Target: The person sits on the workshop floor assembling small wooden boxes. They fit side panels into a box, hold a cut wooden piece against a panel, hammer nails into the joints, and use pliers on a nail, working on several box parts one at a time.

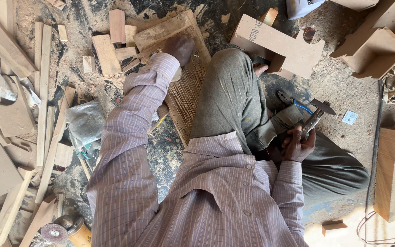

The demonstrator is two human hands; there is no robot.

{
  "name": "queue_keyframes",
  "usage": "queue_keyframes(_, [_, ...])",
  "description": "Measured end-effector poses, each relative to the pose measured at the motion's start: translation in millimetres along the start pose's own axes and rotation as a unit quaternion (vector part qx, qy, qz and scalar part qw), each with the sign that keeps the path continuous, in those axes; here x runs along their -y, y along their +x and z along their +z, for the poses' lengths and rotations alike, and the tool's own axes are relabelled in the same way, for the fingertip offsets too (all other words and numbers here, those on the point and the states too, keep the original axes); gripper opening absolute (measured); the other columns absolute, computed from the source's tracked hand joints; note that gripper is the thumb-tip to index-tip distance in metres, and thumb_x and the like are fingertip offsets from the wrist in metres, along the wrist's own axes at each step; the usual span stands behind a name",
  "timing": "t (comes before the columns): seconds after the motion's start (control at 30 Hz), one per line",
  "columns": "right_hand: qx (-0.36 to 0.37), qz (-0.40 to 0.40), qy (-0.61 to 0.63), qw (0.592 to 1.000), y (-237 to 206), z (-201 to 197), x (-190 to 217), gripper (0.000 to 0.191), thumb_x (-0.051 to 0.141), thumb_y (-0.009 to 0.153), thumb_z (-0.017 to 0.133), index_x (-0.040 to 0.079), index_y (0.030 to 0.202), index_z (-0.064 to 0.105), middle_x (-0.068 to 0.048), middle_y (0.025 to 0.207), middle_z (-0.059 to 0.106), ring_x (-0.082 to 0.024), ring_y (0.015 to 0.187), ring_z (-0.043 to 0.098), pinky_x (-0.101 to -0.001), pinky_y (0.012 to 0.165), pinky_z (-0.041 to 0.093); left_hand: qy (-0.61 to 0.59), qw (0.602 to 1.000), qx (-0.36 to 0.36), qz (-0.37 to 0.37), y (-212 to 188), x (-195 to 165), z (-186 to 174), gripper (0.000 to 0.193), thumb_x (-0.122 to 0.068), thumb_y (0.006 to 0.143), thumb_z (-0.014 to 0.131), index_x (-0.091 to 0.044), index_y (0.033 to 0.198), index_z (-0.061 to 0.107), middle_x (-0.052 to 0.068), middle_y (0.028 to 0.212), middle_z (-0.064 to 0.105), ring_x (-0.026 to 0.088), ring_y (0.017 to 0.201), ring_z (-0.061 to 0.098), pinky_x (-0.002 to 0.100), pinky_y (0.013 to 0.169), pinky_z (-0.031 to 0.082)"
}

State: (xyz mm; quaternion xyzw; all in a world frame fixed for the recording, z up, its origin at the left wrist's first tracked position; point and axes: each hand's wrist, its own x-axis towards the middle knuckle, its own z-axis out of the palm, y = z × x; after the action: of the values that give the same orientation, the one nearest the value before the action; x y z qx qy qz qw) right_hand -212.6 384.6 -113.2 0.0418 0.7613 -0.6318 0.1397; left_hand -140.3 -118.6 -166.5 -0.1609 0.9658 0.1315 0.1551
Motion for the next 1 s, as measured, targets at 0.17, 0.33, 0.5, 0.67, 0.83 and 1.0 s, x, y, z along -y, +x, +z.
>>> queue_keyframes(0.17, [-0.006, 0.008, 0.0, 1.0, 1.2, 0.8, -1.4, 0.038, 0.024, 0.107, 0.071, 0.001, 0.132, 0.054, -0.006, 0.079, 0.067, -0.009, 0.053, 0.054, -0.0264, 0.043, 0.04, -0.004, 1.0, 0.016, 0.003, 5.6, -2.8, -1.1, 0.012, -0.007, 0.085, 0.077, -0.004, 0.096, 0.077, 0.017, 0.106, 0.074, 0.034, 0.098, 0.072, 0.048, 0.087, 0.059])
queue_keyframes(0.33, [-0.007, 0.004, -0.005, 1.0, 1.3, -1.0, -4.0, 0.037, 0.024, 0.107, 0.071, 0.002, 0.132, 0.054, -0.006, 0.079, 0.067, -0.009, 0.053, 0.054, -0.026, 0.044, 0.04, 0.027, 0.998, -0.016, 0.06, 9.3, -13.6, 0.1, 0.011, -0.007, 0.094, 0.072, 0.001, 0.101, 0.074, 0.02, 0.106, 0.071, 0.034, 0.097, 0.07, 0.05, 0.089, 0.056])
queue_keyframes(0.5, [-0.008, 0.008, -0.003, 1.0, 1.4, -1.5, -6.5, 0.036, 0.023, 0.106, 0.071, 0.003, 0.131, 0.055, -0.005, 0.079, 0.067, -0.008, 0.053, 0.055, -0.0259, 0.044, 0.041, 0.075, 0.983, 0.164, 0.038, 8.0, -15.6, -11.8, 0.02, -0.004, 0.088, 0.077, -0.004, 0.109, 0.075, 0.018, 0.118, 0.068, 0.033, 0.108, 0.067, 0.044, 0.097, 0.058])
queue_keyframes(0.67, [-0.006, 0.006, -0.003, 1.0, 2.0, -0.2, -6.1, 0.032, 0.021, 0.107, 0.07, 0.003, 0.129, 0.055, -0.005, 0.08, 0.067, -0.008, 0.054, 0.054, -0.0255, 0.044, 0.041, -0.103, 0.987, 0.108, -0.062, -1.4, -5.6, -18.1, 0.042, -0.003, 0.078, 0.08, -0.002, 0.117, 0.064, 0.02, 0.108, 0.069, 0.035, 0.094, 0.069, 0.043, 0.082, 0.06])
queue_keyframes(0.83, [-0.03, 0.017, 0.01, 0.999, -1.7, 4.6, -9.6, 0.03, 0.021, 0.106, 0.069, 0.003, 0.127, 0.056, -0.005, 0.08, 0.067, -0.008, 0.051, 0.051, -0.0247, 0.041, 0.037, -0.212, 0.952, -0.203, 0.086, -9.8, 10.1, -26.6, 0.025, 0.005, 0.09, 0.069, -0.005, 0.11, 0.079, 0.018, 0.099, 0.077, 0.031, 0.085, 0.074, 0.042, 0.077, 0.061])
queue_keyframes(1.0, [-0.04, 0.034, 0.023, 0.998, -4.4, 9.4, -10.9, 0.045, 0.022, 0.103, 0.069, 0.004, 0.14, 0.051, -0.004, 0.078, 0.067, -0.006, 0.048, 0.052, -0.0235, 0.037, 0.038, -0.371, 0.892, -0.239, 0.096, -14.3, -18.9, -57.2, 0.01, -0.002, 0.096, 0.076, -0.003, 0.106, 0.077, 0.013, 0.097, 0.078, 0.019, 0.078, 0.075, 0.035, 0.072, 0.061])
